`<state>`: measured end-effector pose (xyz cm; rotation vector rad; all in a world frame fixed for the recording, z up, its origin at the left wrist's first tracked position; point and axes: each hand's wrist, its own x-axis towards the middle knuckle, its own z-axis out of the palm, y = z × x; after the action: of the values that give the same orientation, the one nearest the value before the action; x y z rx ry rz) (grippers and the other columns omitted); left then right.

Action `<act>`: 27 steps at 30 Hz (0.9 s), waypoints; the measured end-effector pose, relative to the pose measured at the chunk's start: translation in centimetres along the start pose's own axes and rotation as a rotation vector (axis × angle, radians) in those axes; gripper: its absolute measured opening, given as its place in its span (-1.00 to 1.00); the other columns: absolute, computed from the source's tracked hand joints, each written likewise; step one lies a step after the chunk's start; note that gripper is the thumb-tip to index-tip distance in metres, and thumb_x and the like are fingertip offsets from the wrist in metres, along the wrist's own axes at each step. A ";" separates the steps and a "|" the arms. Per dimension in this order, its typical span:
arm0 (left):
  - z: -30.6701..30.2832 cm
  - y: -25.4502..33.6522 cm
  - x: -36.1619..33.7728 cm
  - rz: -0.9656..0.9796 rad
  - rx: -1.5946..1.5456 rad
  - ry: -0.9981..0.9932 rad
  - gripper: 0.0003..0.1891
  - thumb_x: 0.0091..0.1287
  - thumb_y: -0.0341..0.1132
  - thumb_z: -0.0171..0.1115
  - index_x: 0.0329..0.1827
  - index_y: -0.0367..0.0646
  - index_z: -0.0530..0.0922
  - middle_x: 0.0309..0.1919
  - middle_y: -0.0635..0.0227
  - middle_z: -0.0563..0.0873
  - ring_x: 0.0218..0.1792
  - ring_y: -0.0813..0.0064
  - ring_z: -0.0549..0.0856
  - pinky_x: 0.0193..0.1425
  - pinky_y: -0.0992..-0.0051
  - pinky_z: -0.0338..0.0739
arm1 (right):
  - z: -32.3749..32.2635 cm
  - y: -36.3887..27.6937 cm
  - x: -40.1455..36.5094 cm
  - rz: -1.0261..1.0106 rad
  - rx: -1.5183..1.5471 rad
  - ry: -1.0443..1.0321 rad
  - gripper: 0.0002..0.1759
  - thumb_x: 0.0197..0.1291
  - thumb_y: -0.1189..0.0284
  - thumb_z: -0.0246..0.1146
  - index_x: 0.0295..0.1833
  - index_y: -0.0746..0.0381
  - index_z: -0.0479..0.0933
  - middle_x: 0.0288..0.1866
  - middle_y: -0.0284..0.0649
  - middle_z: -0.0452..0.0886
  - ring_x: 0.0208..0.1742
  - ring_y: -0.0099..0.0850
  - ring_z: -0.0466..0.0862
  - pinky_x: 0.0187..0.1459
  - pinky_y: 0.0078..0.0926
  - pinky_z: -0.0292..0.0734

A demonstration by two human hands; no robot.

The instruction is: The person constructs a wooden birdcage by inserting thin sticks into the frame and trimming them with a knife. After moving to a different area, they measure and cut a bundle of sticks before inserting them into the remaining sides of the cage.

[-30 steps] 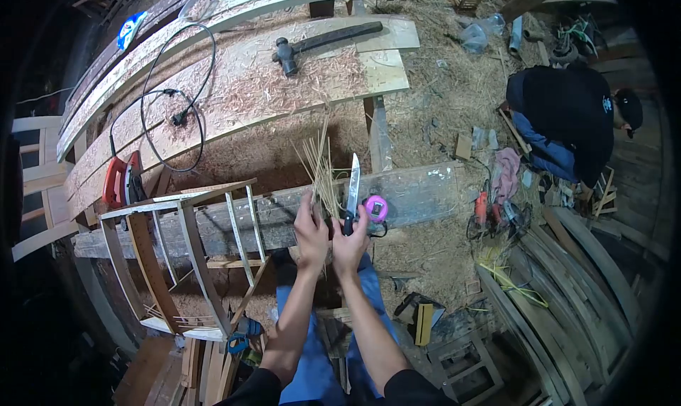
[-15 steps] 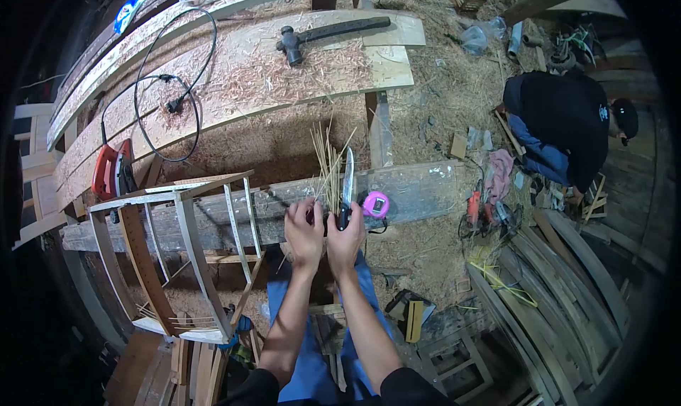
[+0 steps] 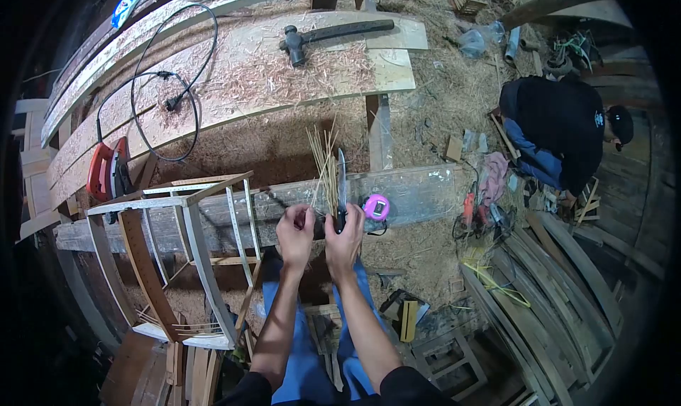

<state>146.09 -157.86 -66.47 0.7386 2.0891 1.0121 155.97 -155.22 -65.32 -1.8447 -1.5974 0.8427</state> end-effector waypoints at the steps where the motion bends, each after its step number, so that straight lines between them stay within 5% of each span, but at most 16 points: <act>1: 0.1 -0.3 0.0 -0.027 -0.031 0.005 -0.80 0.45 -0.36 0.36 0.03 -0.25 0.70 -0.21 0.09 0.79 -0.25 0.29 0.78 -0.10 0.32 0.66 | 0.0 -0.2 0.0 0.001 0.000 -0.001 -0.48 0.26 0.48 0.42 0.28 0.41 0.46 0.21 0.13 0.53 0.26 0.08 0.56 0.33 -0.07 0.47; 13: -0.5 1.0 -1.0 0.034 -0.245 0.087 -0.86 0.56 -0.41 0.21 0.04 -0.29 0.60 -0.40 0.26 0.72 -0.34 0.53 0.70 -0.21 0.45 0.62 | -1.7 -0.7 -0.2 0.014 -0.011 0.028 -0.51 0.37 0.45 0.35 0.33 0.41 0.47 0.21 0.14 0.49 0.26 0.06 0.56 0.31 -0.08 0.47; 17: -0.3 1.7 -1.9 0.080 -0.213 0.092 -0.84 0.57 -0.42 0.19 0.08 -0.32 0.59 -0.24 0.29 0.73 -0.23 0.65 0.68 -0.15 0.51 0.59 | -4.2 -1.2 0.6 0.055 -0.031 0.038 -0.49 0.34 0.50 0.36 0.38 0.31 0.49 0.14 0.08 0.55 0.11 0.00 0.64 0.16 -0.10 0.55; 22: 0.0 4.6 -2.6 0.054 -0.158 -0.018 -0.86 0.55 -0.43 0.23 0.07 -0.24 0.61 -0.41 0.24 0.75 -0.41 0.55 0.72 -0.30 0.46 0.61 | -7.8 -1.1 2.6 0.048 -0.055 0.102 -0.52 0.31 0.52 0.38 0.34 0.21 0.56 0.01 -0.04 0.65 -0.02 -0.10 0.67 0.02 -0.15 0.60; 23: 0.3 4.8 -2.7 0.058 -0.154 -0.023 -0.86 0.55 -0.43 0.23 0.07 -0.24 0.61 -0.41 0.24 0.75 -0.41 0.55 0.72 -0.30 0.46 0.61 | -8.3 0.3 3.2 -0.048 -0.145 0.122 -0.54 0.31 0.50 0.41 0.31 0.21 0.58 -0.08 -0.12 0.68 -0.14 -0.32 0.67 -0.11 -0.33 0.60; 27: 1.5 5.5 -3.0 0.024 -0.242 -0.132 -0.86 0.59 -0.41 0.21 0.05 -0.31 0.61 -0.44 0.34 0.73 -0.41 0.66 0.67 -0.33 0.56 0.55 | -9.9 2.4 5.2 0.004 -0.190 0.153 -0.56 0.40 0.45 0.32 0.35 0.26 0.54 0.07 0.02 0.72 0.11 0.00 0.71 0.14 -0.07 0.56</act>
<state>150.05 -156.42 -61.59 0.6888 1.8099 1.1720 165.58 -150.47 -61.22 -1.9916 -1.6242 0.5521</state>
